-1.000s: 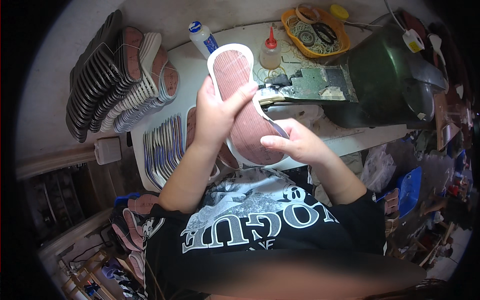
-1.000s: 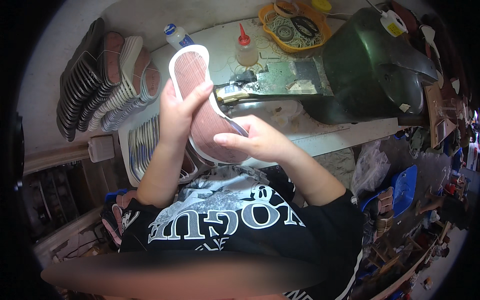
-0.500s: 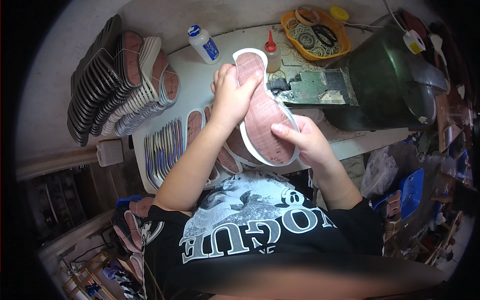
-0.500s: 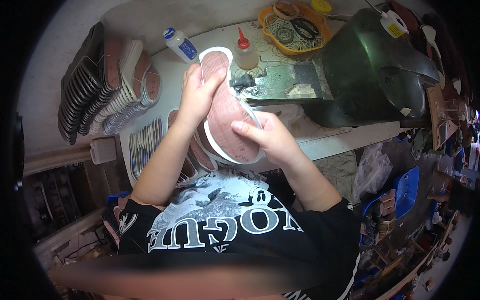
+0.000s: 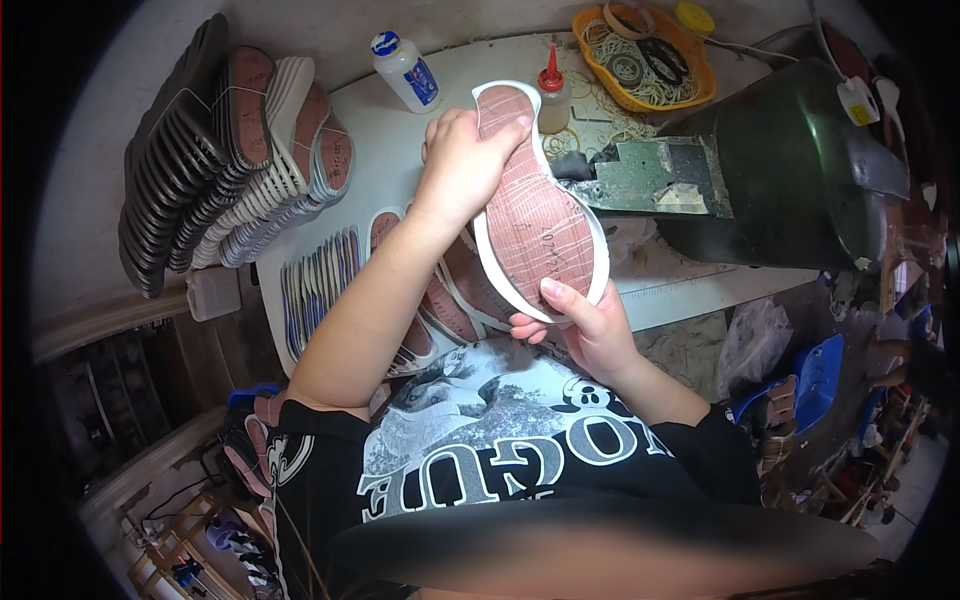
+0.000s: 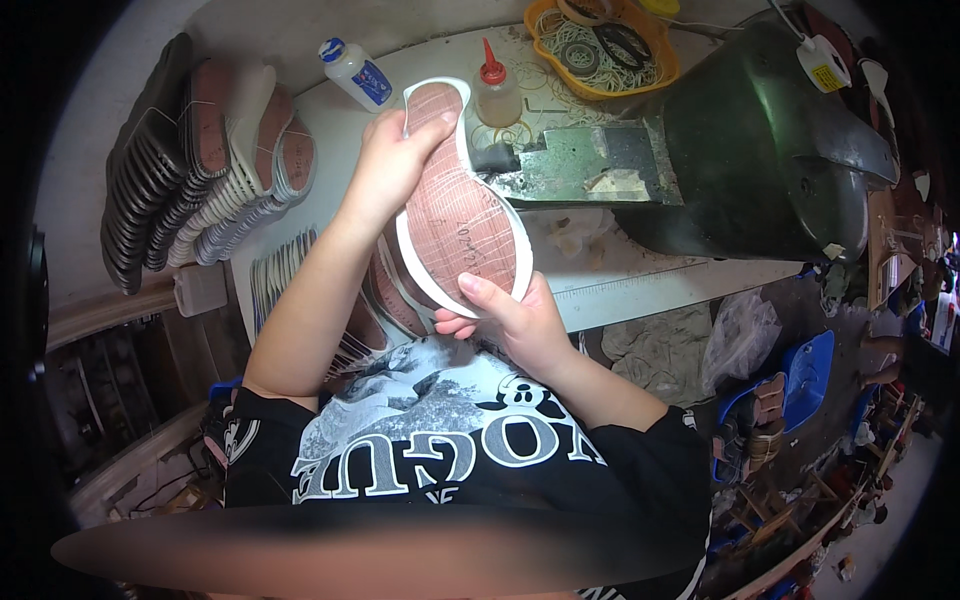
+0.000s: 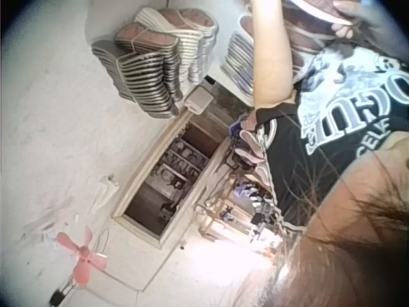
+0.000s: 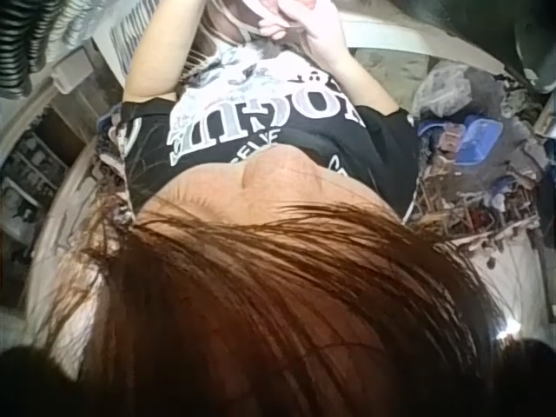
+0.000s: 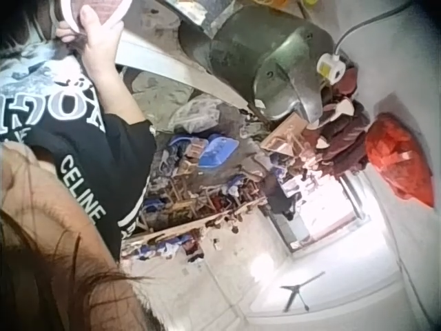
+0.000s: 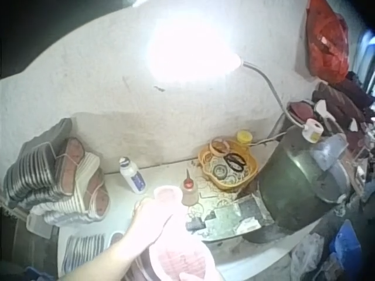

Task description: Attaching and aligning shoe components, specifically the insole to the sole, in a shoe manufacturing environment.

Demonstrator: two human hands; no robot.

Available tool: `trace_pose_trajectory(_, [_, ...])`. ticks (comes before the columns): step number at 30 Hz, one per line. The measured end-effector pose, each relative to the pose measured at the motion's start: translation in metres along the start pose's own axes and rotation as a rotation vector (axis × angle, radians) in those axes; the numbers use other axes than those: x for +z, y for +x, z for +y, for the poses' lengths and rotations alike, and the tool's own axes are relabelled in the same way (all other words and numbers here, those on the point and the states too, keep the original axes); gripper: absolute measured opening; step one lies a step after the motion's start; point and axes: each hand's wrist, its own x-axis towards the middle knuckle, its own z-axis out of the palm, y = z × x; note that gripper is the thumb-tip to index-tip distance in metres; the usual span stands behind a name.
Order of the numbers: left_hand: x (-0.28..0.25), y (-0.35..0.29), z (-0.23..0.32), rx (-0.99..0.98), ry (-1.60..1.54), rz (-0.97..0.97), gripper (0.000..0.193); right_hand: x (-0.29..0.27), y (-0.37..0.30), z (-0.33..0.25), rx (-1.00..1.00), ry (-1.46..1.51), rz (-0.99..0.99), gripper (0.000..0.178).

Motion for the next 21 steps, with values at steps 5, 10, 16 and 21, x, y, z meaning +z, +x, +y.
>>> trace_pose_trajectory(5, [-0.009, 0.013, -0.004, -0.032, 0.053, -0.091, 0.06, 0.014, 0.009, 0.005, 0.001, 0.081, 0.046, 0.03])
trace_pose_trajectory(10, [-0.015, 0.02, -0.005, 0.322, 0.184, 0.218, 0.063, 0.016, 0.015, -0.004, 0.052, 0.076, 0.043, 0.03])
trace_pose_trajectory(16, [-0.055, 0.036, 0.019, 0.527, 0.153, -0.91, 0.058, 0.027, 0.031, -0.015, 0.045, 0.101, 0.044, 0.036])
trace_pose_trajectory(21, [-0.06, 0.033, 0.024, 0.585, 0.251, -0.835, 0.052, 0.024, 0.031, -0.015, -0.065, 0.09, 0.077, 0.036])
